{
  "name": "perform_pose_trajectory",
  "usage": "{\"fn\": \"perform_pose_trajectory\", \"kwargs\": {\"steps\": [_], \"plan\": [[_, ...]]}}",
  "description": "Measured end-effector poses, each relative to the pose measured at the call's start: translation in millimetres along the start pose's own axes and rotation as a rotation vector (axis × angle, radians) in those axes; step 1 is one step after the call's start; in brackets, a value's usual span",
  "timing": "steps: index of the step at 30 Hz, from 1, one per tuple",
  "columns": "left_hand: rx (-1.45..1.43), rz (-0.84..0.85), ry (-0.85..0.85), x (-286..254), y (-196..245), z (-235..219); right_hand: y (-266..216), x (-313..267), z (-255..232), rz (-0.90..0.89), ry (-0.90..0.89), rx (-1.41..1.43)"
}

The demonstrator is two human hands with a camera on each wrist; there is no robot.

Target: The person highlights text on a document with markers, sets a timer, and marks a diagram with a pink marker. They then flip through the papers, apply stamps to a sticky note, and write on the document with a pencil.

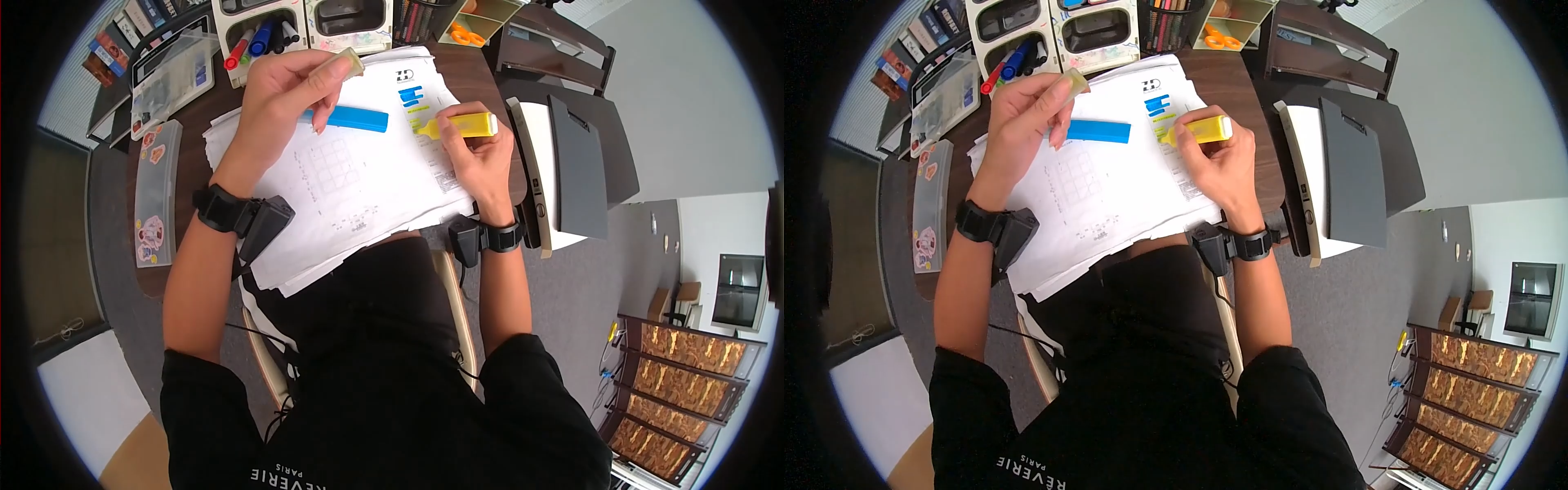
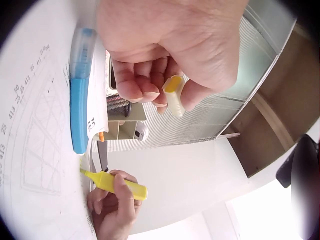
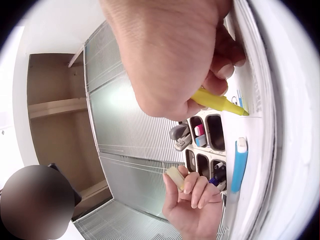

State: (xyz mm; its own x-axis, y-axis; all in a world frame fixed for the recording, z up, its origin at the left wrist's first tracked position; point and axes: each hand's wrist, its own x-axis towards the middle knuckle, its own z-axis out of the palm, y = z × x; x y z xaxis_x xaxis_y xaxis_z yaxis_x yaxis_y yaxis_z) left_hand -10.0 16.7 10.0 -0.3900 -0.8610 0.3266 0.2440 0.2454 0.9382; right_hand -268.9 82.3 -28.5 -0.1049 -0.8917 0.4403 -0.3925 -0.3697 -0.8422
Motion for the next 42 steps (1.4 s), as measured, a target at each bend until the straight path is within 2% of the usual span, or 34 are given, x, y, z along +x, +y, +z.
{"fn": "perform_pose_trajectory", "kwargs": {"steps": [17,19,21,28,32,37,42], "plan": [[0.016,0.008,0.002,1.2,-2.9,-1.3,-6.7,2.2,1.5,-0.1,-0.019,-0.133],[0.007,0.016,0.02,0.0,-3.7,-3.1,-5.1,1.8,2.7,-0.1,0.03,-0.123],[0.055,0.001,-0.062,0.8,-3.6,-7.8,-4.6,1.6,2.3,-0.094,0.041,-0.131],[0.003,-0.003,-0.006,0.8,-0.5,-2.6,-2.2,3.0,2.8,-0.089,0.086,-0.164],[0.014,-0.008,-0.016,1.6,-0.7,-3.1,-2.7,2.9,1.0,-0.082,0.072,-0.161],[0.018,-0.002,-0.016,1.7,-1.3,-4.0,0.3,-1.7,-2.2,0.04,0.092,0.074],[-0.001,-0.001,0.001,0.8,-3.4,-1.9,0.8,-1.5,-3.2,-0.043,0.047,0.014]]}}
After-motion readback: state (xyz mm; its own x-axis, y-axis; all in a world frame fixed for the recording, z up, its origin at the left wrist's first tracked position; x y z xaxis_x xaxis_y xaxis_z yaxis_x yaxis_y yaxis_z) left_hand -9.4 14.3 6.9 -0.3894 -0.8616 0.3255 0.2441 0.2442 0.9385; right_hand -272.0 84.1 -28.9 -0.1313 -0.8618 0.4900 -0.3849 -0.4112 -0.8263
